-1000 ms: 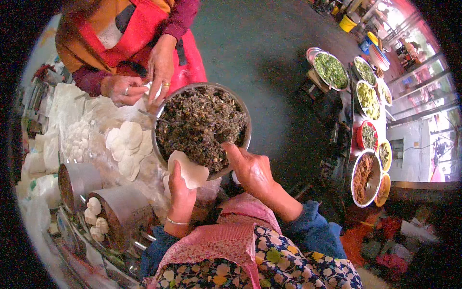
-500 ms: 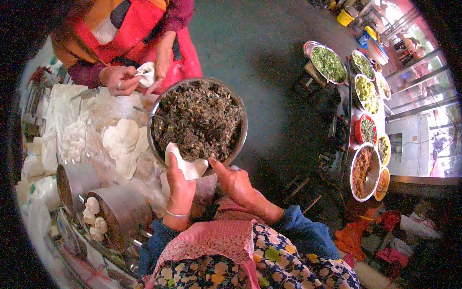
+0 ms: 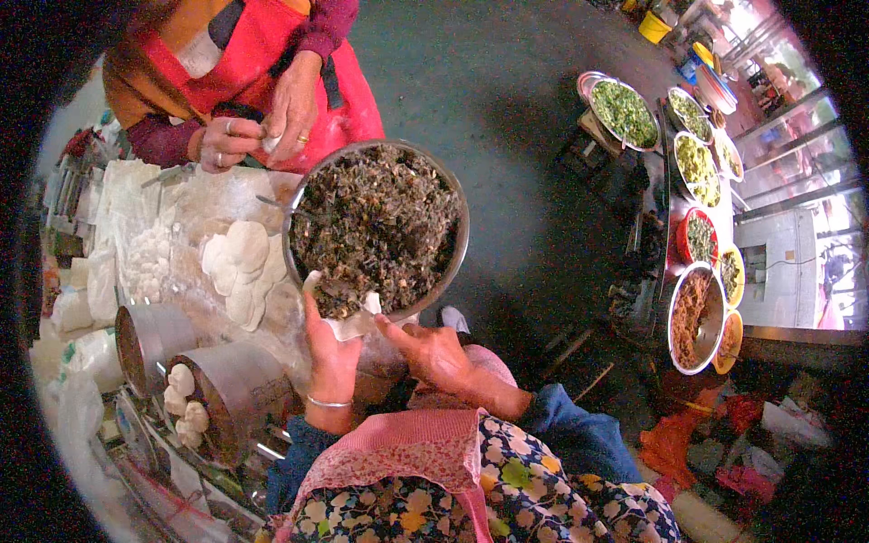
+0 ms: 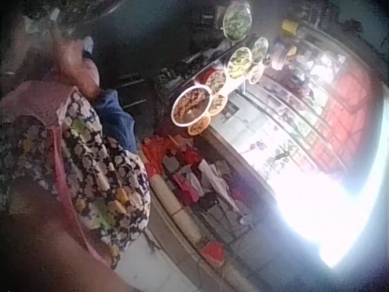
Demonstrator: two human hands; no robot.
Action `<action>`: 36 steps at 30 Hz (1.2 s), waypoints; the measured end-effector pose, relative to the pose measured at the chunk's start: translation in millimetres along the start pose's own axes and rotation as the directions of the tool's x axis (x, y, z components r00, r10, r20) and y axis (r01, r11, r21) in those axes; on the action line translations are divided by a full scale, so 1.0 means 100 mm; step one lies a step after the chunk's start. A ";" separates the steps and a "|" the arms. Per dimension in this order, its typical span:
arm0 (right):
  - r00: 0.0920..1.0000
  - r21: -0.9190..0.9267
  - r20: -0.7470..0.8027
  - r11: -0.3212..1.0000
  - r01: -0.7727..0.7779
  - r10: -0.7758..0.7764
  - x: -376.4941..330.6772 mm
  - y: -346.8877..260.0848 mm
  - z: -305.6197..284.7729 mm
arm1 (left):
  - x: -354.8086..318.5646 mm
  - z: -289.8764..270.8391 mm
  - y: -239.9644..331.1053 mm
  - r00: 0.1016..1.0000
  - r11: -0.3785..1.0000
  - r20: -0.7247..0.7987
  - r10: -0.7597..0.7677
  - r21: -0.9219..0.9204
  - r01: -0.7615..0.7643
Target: The person fills circular dough wrappers with vegetable and meat mixtures, pleats the edges to seal them, and places the finished dumplings into a bamboo steamer. The person switches between different fillings and continues the assembly process alongside another worker.
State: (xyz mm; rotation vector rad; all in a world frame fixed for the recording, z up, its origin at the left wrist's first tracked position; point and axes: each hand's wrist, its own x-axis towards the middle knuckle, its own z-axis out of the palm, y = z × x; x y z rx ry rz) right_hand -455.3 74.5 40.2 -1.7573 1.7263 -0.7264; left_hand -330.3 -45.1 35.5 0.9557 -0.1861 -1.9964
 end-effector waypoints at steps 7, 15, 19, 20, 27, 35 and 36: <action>0.985 0.118 -0.154 0.991 -0.060 0.078 0.02 -0.02 0.02 | -0.04 -0.09 0.04 0.999 1.000 0.034 -0.004 -0.022 0.005; 0.961 0.198 -0.159 0.961 -0.194 0.227 0.07 0.04 -0.01 | 0.03 -0.20 0.07 0.996 0.992 0.088 -0.034 -0.122 0.045; 0.977 0.185 -0.136 0.973 -0.138 0.165 0.08 0.01 0.06 | 0.08 -0.26 0.09 0.987 0.997 0.163 -0.006 -0.080 0.019; 0.962 0.198 -0.153 0.961 -0.194 0.225 0.07 0.05 0.07 | 0.10 -0.26 0.09 0.988 0.997 0.152 -0.006 -0.080 0.018; 0.978 -0.222 -0.161 0.960 -0.169 0.135 0.04 0.18 -0.27 | 0.02 -0.21 0.21 0.995 0.990 0.081 -0.059 -0.120 0.068; 0.992 -0.165 -0.116 0.984 -0.064 0.045 0.42 -0.01 -0.32 | -0.14 -0.04 0.29 0.956 0.968 0.265 -0.121 -0.182 0.173; 0.993 0.017 -0.118 0.999 -0.027 0.029 0.46 -0.03 -0.23 | -0.16 -0.04 0.30 0.956 0.967 0.264 -0.128 -0.181 0.180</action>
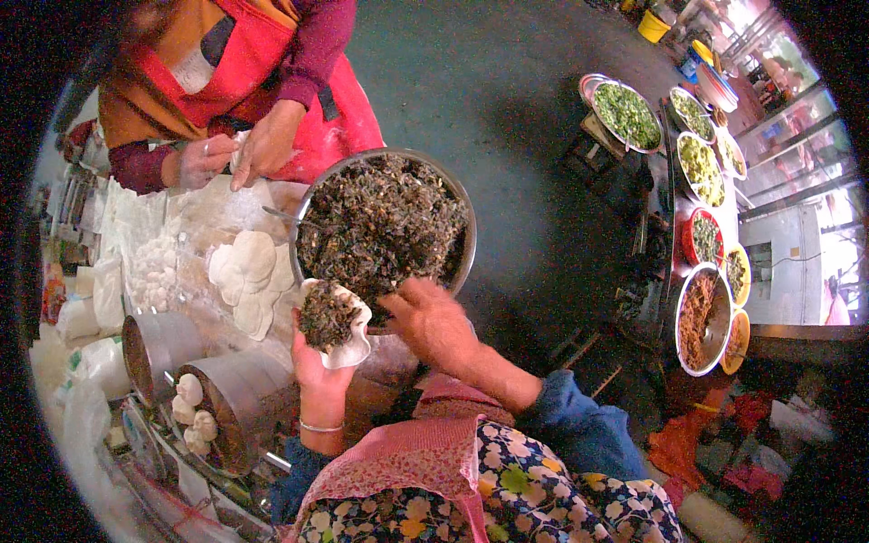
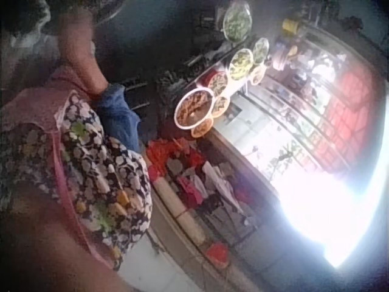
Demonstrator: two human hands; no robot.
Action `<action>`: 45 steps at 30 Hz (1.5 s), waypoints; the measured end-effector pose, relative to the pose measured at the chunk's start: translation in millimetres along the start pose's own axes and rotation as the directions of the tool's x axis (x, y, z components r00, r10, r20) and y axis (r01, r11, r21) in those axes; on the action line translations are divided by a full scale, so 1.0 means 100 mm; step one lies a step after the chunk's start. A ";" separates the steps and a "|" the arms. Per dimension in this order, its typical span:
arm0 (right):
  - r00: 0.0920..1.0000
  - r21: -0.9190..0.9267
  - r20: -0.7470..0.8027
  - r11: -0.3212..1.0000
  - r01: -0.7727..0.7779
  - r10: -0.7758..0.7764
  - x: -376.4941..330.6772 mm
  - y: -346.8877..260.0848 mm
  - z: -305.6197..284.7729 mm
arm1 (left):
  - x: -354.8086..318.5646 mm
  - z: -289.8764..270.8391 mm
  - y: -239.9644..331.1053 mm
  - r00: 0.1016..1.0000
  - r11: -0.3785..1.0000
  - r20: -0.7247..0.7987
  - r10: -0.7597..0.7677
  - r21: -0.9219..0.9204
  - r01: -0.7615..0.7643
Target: The person fills circular dough wrappers with vegetable and meat mixtures, pleats the edges to seal them, and places the finished dumplings into a bamboo steamer. The person switches between different fillings and continues the assembly process alongside another worker.
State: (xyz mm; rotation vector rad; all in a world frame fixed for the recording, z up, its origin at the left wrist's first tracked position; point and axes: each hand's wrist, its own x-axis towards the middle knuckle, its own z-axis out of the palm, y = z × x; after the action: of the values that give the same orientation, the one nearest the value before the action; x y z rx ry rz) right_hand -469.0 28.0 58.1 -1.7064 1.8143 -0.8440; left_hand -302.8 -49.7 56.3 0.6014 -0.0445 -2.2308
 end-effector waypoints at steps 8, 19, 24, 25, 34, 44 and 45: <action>0.987 0.869 0.048 0.481 -0.118 0.156 0.18 0.00 0.34 | -0.07 0.10 0.03 0.999 0.997 -0.046 0.023 0.071 -0.020; 0.964 0.969 0.113 0.189 -0.161 0.239 0.21 0.05 0.35 | -0.11 0.10 -0.04 0.999 0.970 -0.050 -0.001 0.241 0.013; 0.914 0.945 0.327 -0.107 -0.310 0.239 0.24 -0.06 0.20 | -0.12 0.02 -0.04 0.998 0.940 -0.044 -0.047 0.336 0.059; 0.917 0.940 0.338 -0.110 -0.322 0.211 0.24 0.00 0.22 | -0.12 0.01 -0.03 0.997 0.940 -0.063 -0.048 0.336 0.066; 0.911 0.960 0.277 -0.049 -0.276 0.305 0.25 -0.02 0.20 | -0.13 0.07 -0.02 0.998 0.875 -0.042 -0.041 0.480 0.056; 0.956 0.927 0.148 0.301 -0.223 0.252 0.34 -0.08 0.12 | -0.15 0.18 0.01 0.996 0.765 -0.054 0.070 0.644 -0.019; 0.944 0.928 0.199 0.259 -0.268 0.264 0.36 -0.10 0.08 | -0.14 0.18 0.01 0.995 0.745 -0.046 0.084 0.666 -0.032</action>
State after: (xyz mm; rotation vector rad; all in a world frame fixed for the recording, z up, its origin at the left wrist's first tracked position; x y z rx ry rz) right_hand -459.1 -9.1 61.8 -0.5481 1.0397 -1.3637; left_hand -301.6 -42.9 78.1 1.0442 -0.8492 -2.0944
